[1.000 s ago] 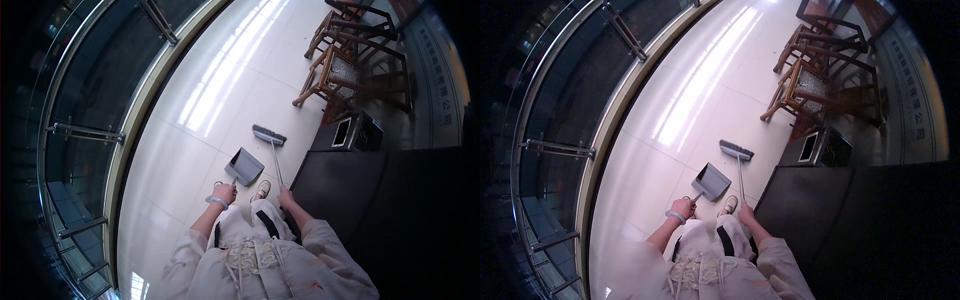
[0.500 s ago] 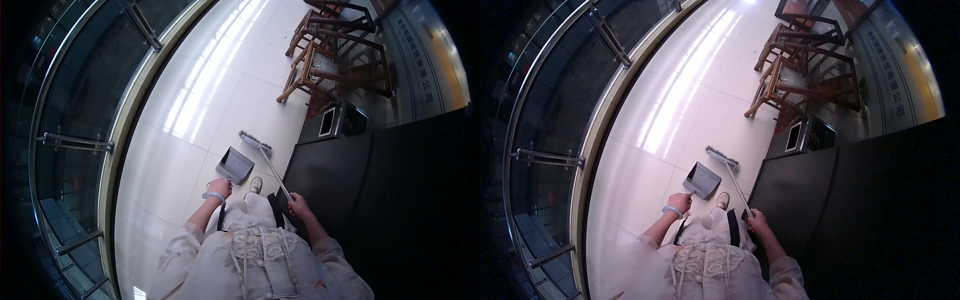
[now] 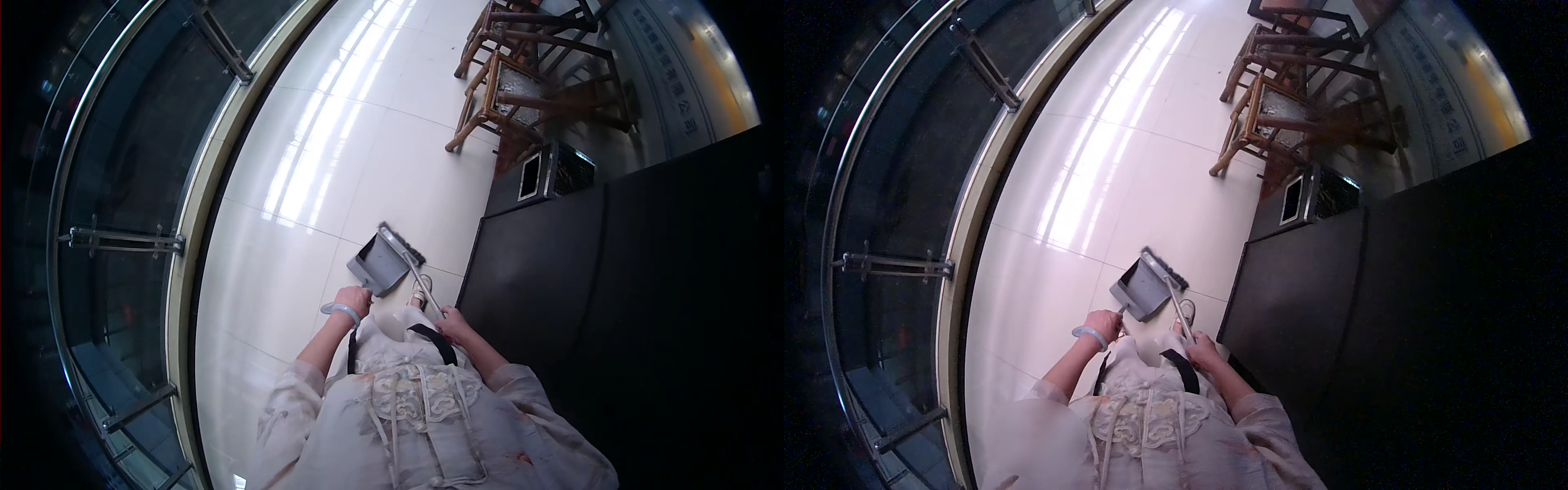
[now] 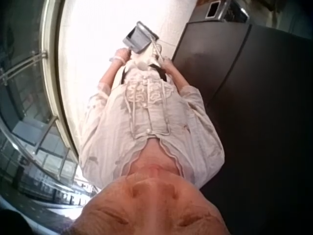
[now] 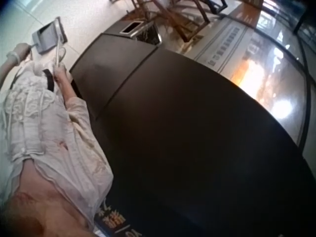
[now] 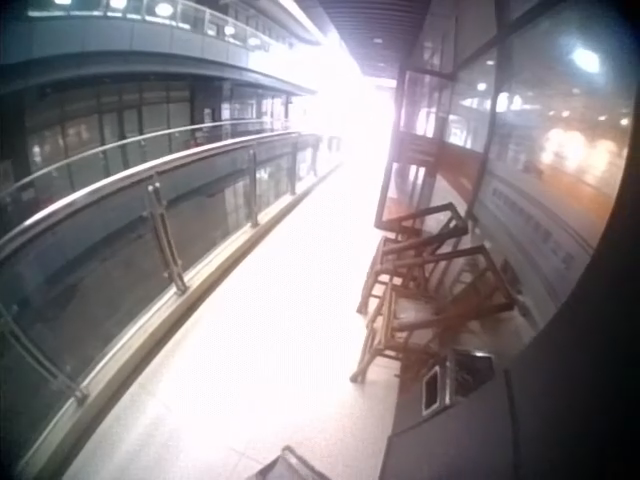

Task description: The recorder is sweeping the floor in a long hallway using a broom and dustpan.

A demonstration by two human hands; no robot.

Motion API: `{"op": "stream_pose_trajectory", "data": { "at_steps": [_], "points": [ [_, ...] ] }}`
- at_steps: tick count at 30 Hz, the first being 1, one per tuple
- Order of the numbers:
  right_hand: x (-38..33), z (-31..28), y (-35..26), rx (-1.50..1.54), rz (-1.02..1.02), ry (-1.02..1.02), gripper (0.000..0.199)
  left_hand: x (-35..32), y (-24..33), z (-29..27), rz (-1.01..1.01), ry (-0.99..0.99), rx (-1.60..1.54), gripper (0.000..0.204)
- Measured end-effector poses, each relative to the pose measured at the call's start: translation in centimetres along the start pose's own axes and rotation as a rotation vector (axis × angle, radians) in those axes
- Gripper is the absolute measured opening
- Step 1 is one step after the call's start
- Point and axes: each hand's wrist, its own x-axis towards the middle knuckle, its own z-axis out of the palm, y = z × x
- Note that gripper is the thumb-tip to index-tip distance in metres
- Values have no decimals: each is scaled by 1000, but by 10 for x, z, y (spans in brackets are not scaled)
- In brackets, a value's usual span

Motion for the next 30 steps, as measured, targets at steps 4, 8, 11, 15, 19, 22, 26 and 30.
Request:
{"op": "stream_pose_trajectory", "data": {
  "at_steps": [4,8,11,15,19,22,26,30],
  "points": [
    [-28,-23,15,406,73,-126,38,0,-6,-1,24,15,-4,11],
    [-58,-30,18,423,107,-25,43,-9,-21,-3,52,-3,-21,11],
    [-52,-29,13,345,44,138,36,-12,-30,-9,77,-16,34,11],
    [-9,-8,7,365,153,216,39,-7,-34,-6,199,-18,139,10],
    [10,45,3,295,116,74,32,-6,-29,-6,194,-82,171,11],
    [1,64,6,290,-52,46,28,-10,-30,-9,180,-65,189,12],
    [-38,45,-7,622,75,-42,32,-16,-49,-2,156,-66,172,12],
    [-59,24,-8,654,155,6,39,-30,-58,-8,157,-52,149,12]
  ]
}}
